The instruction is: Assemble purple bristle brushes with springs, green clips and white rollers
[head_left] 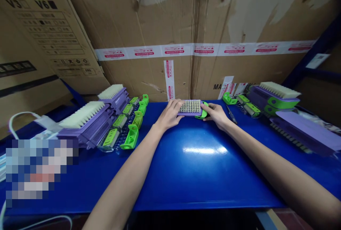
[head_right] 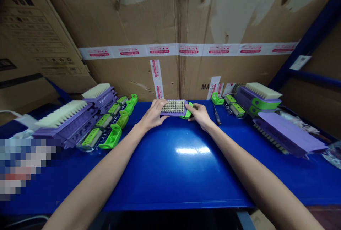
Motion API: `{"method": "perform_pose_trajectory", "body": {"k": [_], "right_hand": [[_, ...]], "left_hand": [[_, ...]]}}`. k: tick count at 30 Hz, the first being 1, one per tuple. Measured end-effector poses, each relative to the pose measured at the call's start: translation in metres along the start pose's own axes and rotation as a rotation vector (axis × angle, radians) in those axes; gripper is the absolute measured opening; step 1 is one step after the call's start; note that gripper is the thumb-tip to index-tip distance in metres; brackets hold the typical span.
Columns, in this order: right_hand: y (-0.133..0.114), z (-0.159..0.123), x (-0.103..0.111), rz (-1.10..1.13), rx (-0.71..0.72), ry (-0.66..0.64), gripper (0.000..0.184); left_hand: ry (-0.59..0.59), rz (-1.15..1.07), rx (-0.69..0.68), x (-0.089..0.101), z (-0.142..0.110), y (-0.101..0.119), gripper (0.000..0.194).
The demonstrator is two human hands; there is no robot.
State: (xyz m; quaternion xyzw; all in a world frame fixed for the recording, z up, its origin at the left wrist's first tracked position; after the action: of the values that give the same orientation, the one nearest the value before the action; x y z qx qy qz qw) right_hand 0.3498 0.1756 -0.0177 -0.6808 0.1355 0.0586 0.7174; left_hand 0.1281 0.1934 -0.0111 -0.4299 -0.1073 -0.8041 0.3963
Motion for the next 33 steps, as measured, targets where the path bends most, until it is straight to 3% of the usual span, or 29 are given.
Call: {"method": "perform_pose_trajectory", "body": {"k": [5,9,15,22,28,33], "right_hand": [[0.002,-0.003,-0.005,-0.003,0.075,-0.021,0.041],[0.006,-0.008,-0.015,-0.044,0.149,-0.058,0.050],[0.011,-0.015,-0.020,-0.096,0.218,-0.086,0.055],[0.014,-0.015,-0.019,-0.174,0.447,-0.078,0.051],[0.011,-0.020,-0.020,-0.305,0.599,-0.069,0.046],[0.006,-0.025,-0.018,-0.414,0.692,-0.096,0.047]], "left_hand": [[-0.014,0.197,0.071,0.007,0.005,0.009,0.071],[-0.023,0.295,0.010,0.010,0.011,0.019,0.083],[-0.023,0.281,-0.003,0.006,0.009,0.022,0.077],[0.123,0.300,0.023,0.002,0.006,0.022,0.073],[0.202,0.247,0.042,-0.002,0.007,0.022,0.050],[0.228,0.192,0.025,-0.001,0.007,0.023,0.044]]}}
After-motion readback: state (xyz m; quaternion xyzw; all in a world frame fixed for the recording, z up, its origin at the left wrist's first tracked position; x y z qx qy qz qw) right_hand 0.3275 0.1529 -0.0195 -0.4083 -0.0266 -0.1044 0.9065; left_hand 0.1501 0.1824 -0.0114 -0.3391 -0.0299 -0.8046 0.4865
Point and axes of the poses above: each hand's wrist, its own z-axis towards the middle knuckle, its own x-axis out of the back of the hand, y = z × x, the point moved 1 cm from there along z, towards the middle knuckle, and after that the axes turned 15 degrees about z, right-handed, at the moved point
